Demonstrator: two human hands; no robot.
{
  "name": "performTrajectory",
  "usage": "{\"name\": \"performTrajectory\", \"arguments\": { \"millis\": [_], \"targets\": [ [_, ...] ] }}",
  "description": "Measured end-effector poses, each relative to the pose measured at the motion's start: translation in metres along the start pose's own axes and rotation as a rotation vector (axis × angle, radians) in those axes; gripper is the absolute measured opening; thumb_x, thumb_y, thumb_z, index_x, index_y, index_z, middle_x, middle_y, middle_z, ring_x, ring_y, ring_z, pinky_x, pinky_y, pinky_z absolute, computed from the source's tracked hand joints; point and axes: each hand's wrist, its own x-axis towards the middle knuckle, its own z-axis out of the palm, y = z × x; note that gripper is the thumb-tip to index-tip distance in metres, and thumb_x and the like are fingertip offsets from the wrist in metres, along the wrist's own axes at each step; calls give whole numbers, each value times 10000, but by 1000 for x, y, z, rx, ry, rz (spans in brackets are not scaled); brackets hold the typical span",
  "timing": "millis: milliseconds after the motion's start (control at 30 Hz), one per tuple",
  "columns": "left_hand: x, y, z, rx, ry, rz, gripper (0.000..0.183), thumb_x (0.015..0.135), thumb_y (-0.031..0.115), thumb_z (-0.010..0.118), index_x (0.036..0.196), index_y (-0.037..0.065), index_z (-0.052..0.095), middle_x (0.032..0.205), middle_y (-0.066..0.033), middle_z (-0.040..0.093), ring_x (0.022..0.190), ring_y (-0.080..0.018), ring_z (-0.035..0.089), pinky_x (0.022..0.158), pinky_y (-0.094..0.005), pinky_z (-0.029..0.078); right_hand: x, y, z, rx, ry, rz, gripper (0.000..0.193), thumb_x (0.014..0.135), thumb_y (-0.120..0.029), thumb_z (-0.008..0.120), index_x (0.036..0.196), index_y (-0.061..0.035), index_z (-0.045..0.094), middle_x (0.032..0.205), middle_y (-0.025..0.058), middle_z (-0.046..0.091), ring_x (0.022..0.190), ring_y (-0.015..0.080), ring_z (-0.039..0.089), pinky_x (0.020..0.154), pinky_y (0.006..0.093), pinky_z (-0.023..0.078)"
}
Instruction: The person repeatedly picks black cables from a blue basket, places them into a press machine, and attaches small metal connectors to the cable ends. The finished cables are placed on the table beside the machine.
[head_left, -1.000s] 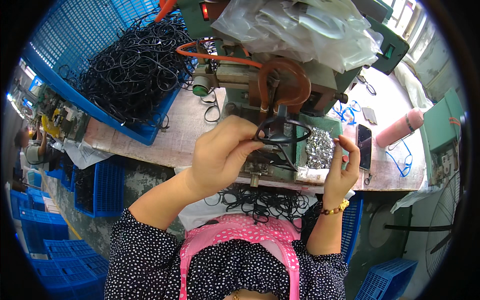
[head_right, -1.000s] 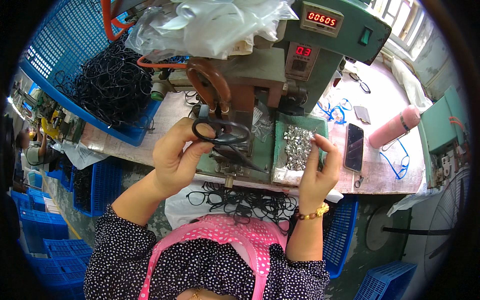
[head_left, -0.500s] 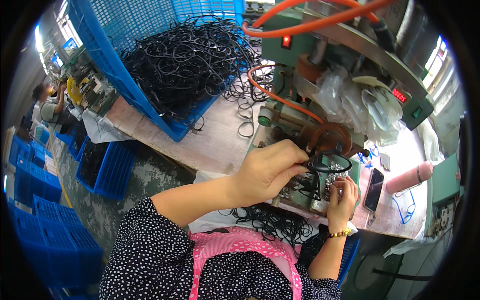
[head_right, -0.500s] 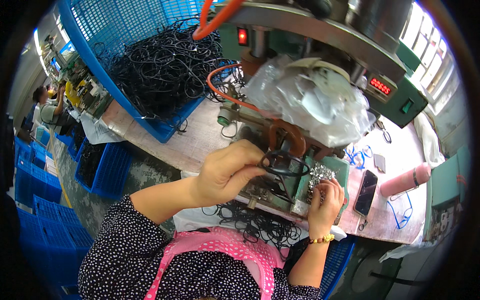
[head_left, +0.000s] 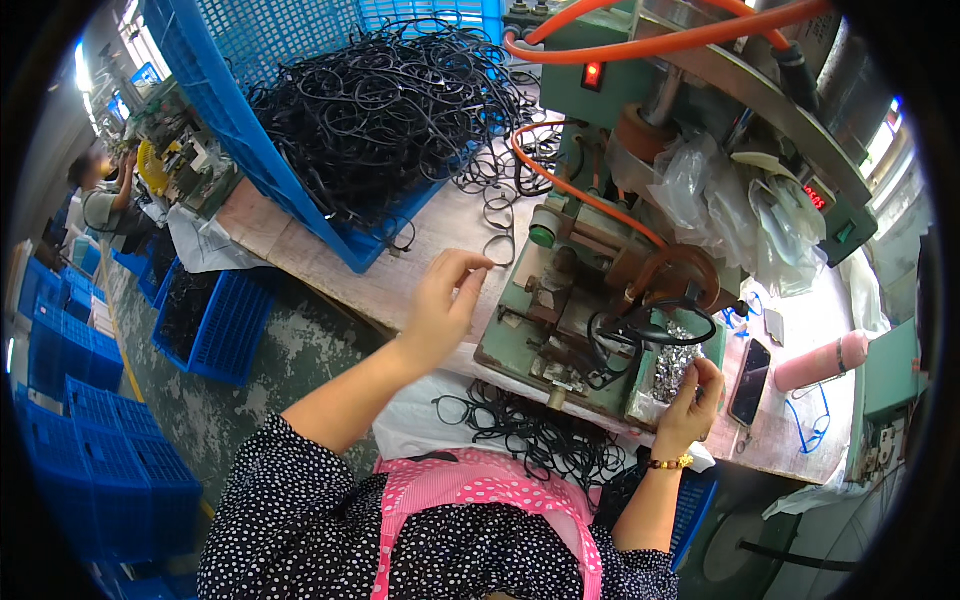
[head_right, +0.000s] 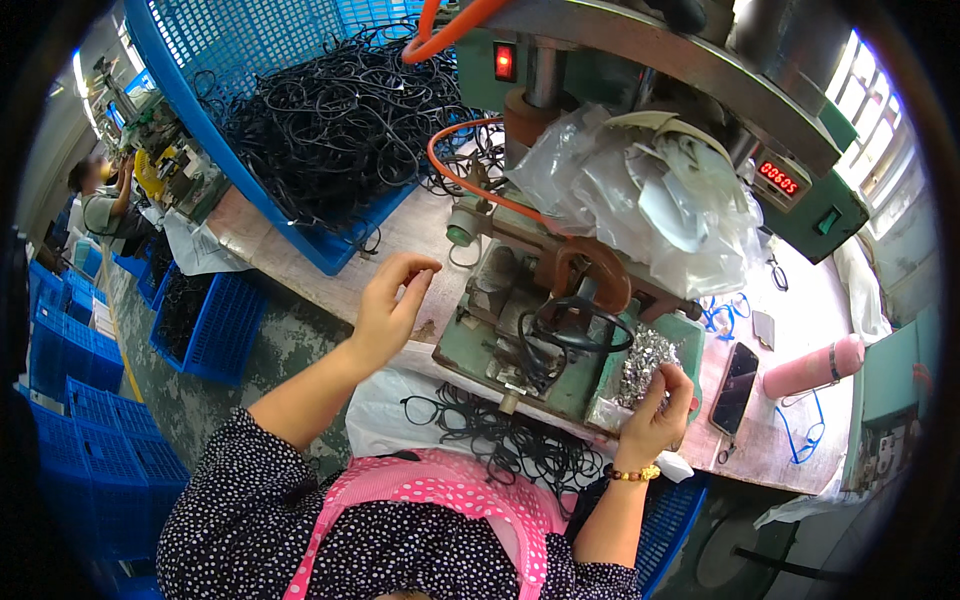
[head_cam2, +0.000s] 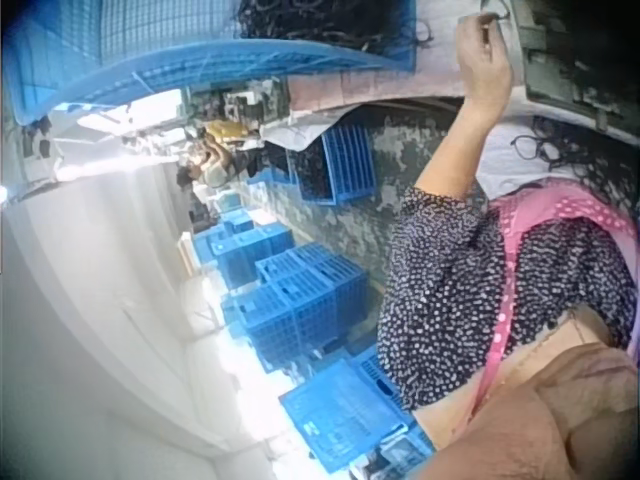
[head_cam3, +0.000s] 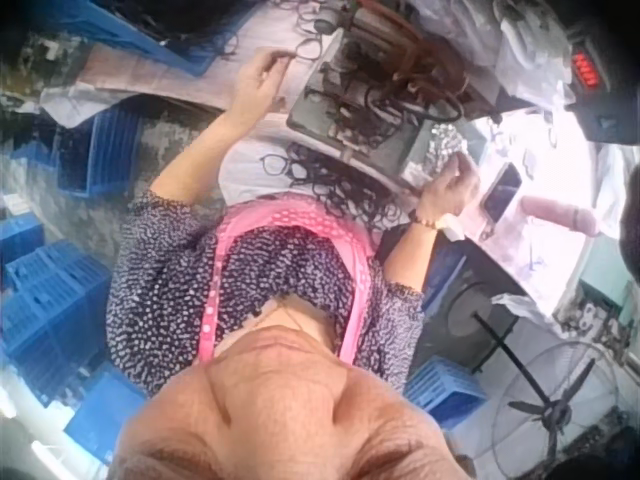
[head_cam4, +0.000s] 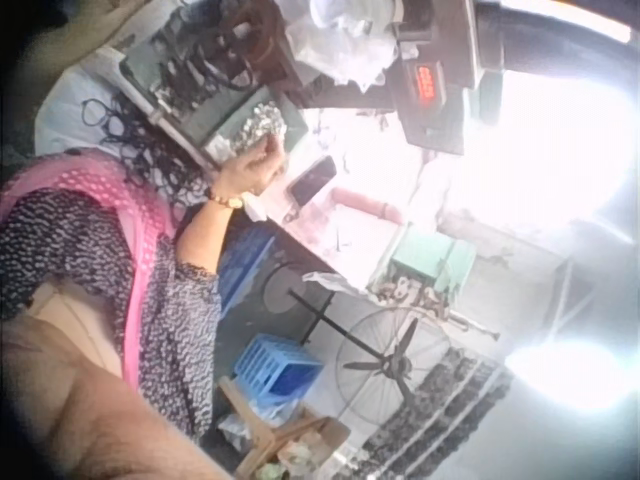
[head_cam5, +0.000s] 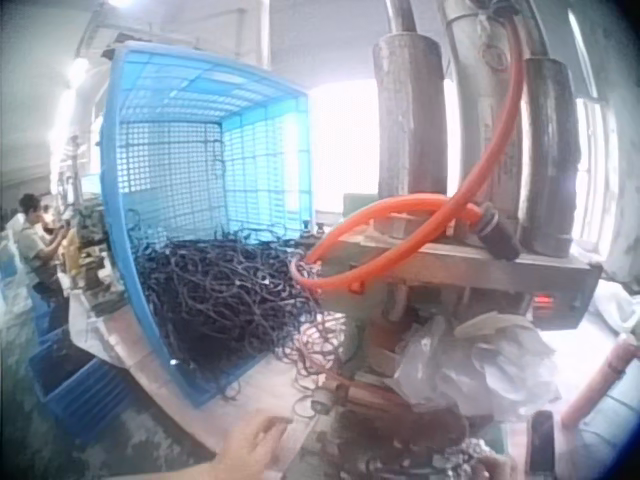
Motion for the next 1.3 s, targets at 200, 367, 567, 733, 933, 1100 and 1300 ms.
{"name": "performTrajectory", "arguments": {
  "millis": [200,367,567,733,933,1100,1300],
  "targets": [
    [22,-87,49,367,-188,203,328,899,75,653,1220,32,599,1187,-166,638,1174,-383,580,1019,-451,481,1,-8,0,-26,-8,42,121,955,-9,647,1070,-2,680,953,90,700,877,197,663,823,318,527],
    [15,-99,48,471,-317,94,168,865,100,680,971,37,566,1061,-162,621,980,-371,595,873,-446,513,3,-13,2,-44,11,-9,116,958,-20,625,1061,-15,677,934,101,688,838,229,655,787,338,520],
    [-3,-101,10,-44,-131,-288,180,897,119,691,918,19,542,797,-75,568,698,-180,559,647,-364,500,8,-13,-7,-62,-76,-71,149,956,9,615,1060,-25,715,961,108,666,895,237,634,807,333,504],
    [-8,-96,-18,-119,-122,-661,158,927,124,687,912,18,571,737,-46,589,690,-119,574,621,-303,488,2,-14,-3,143,-32,164,152,934,36,658,1065,-5,721,993,92,734,910,201,690,953,323,502],
    [-11,-86,-24,23,-328,-563,152,968,153,674,942,22,603,780,-47,641,717,-113,626,625,-260,505,4,-12,-6,14,-58,-2,146,912,20,656,1025,-29,733,961,86,741,881,237,701,1079,431,464],
    [-15,-66,-22,-344,-178,-501,108,966,109,689,982,17,636,792,5,625,748,-69,594,714,-221,485,5,-11,-9,-38,-92,-36,139,895,18,665,1001,-39,737,935,87,736,920,256,687,994,411,497],
    [-6,-15,-34,-338,-42,-388,115,968,115,697,1015,11,690,840,13,646,767,-56,549,703,-213,426,8,-22,-9,156,-81,70,143,920,61,667,1039,-10,701,983,42,693,934,136,639,856,264,498]
  ]
}}
